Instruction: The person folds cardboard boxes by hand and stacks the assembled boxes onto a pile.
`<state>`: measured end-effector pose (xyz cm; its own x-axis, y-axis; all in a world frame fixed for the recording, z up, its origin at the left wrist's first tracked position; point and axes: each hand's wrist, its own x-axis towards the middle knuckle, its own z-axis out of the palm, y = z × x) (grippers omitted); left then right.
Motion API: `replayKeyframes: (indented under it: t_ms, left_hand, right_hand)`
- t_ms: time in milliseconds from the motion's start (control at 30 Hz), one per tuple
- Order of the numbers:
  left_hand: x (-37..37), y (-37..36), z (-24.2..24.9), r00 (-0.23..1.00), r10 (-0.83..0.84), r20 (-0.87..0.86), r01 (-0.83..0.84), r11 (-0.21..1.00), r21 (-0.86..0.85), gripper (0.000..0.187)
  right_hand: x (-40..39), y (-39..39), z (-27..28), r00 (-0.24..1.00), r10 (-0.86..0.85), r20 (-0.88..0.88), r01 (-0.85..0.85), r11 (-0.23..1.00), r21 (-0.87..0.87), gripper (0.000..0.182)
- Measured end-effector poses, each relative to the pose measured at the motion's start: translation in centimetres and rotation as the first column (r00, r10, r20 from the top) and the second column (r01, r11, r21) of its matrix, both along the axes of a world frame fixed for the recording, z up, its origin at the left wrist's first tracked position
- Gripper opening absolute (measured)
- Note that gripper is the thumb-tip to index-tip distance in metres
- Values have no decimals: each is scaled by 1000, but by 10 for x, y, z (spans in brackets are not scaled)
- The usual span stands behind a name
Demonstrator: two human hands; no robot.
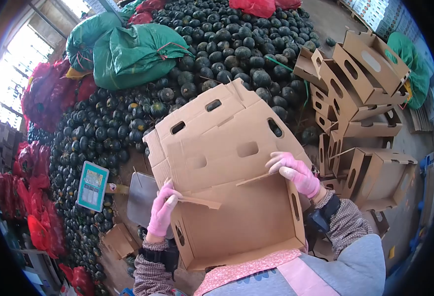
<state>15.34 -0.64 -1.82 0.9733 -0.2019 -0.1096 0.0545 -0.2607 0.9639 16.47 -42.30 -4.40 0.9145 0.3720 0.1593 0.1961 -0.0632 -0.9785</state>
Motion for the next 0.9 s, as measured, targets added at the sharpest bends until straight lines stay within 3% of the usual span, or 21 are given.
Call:
replayKeyframes:
  t_ms: [33,133,167,200,233,267,300,367,400,433,467,500,533,567,633,700,733,767,800,833,900]
  left_hand:
    - [0,-5,-2,999,42,23,-40,994,-100,15]
    - [3,-25,-1,959,284,-14,-283,945,-161,18]
    - [2,-26,-7,920,392,-16,-392,915,-95,34]
    - [1,-21,-8,930,324,172,-339,939,64,38]
    - [2,-14,-8,915,218,339,-306,923,232,42]
    - [3,-10,-7,879,80,470,-293,869,399,46]
    - [7,-18,15,805,-30,592,-299,842,448,46]
    - [3,-8,30,885,-142,443,54,977,206,41]
    - [4,-2,31,904,-220,366,163,970,181,41]
    - [5,4,31,912,-297,283,264,953,148,42]
    - [5,10,32,908,-370,197,354,928,111,44]
    - [6,3,51,906,-411,98,375,889,263,46]
    - [10,-5,63,901,-434,-9,401,823,402,48]
    - [19,-18,65,779,-577,244,304,689,657,52]
    - [32,-37,66,738,-661,134,323,521,790,55]
    - [44,-55,59,650,-757,-65,386,254,887,54]
    - [46,-59,50,654,-749,-108,393,214,895,50]
    - [48,-61,40,659,-738,-148,398,174,901,46]
    - [51,-64,36,665,-723,-186,399,134,907,42]
    - [50,-65,33,678,-727,-109,322,161,933,32]
    - [52,-63,34,661,-736,-149,418,197,887,32]
  right_hand:
    - [-3,8,7,992,-113,-52,113,993,11,16]
    - [-3,7,14,957,-213,196,261,927,-270,18]
    - [-2,8,15,900,-324,291,412,849,-329,21]
    - [1,15,18,908,-396,134,400,917,2,23]
    - [4,29,23,914,-403,-43,394,857,332,25]
    - [0,22,19,943,-324,-76,329,876,354,27]
    - [-4,16,16,964,-242,-110,266,888,375,29]
    - [-8,7,17,987,-46,-152,106,904,414,32]
    - [-7,3,19,985,68,-158,8,900,435,32]
    - [-6,-9,18,981,97,-169,-66,982,179,27]
    - [-6,-13,8,989,135,-57,-137,990,-39,25]
    - [-2,-6,32,986,165,-19,-164,958,-236,30]
    - [5,4,59,980,199,14,-175,888,-426,37]
    - [14,14,65,963,256,83,-169,814,-555,40]
    - [26,31,76,899,388,202,-95,625,-775,48]
    - [30,62,77,906,421,45,-108,332,-937,49]
    - [31,71,72,909,414,-37,-118,170,-978,50]
    - [31,72,61,869,491,59,-28,169,-985,33]
    - [34,72,57,855,513,69,-18,162,-987,28]
    - [36,70,54,841,535,76,-10,157,-988,23]
    - [34,68,48,819,564,108,2,186,-983,14]
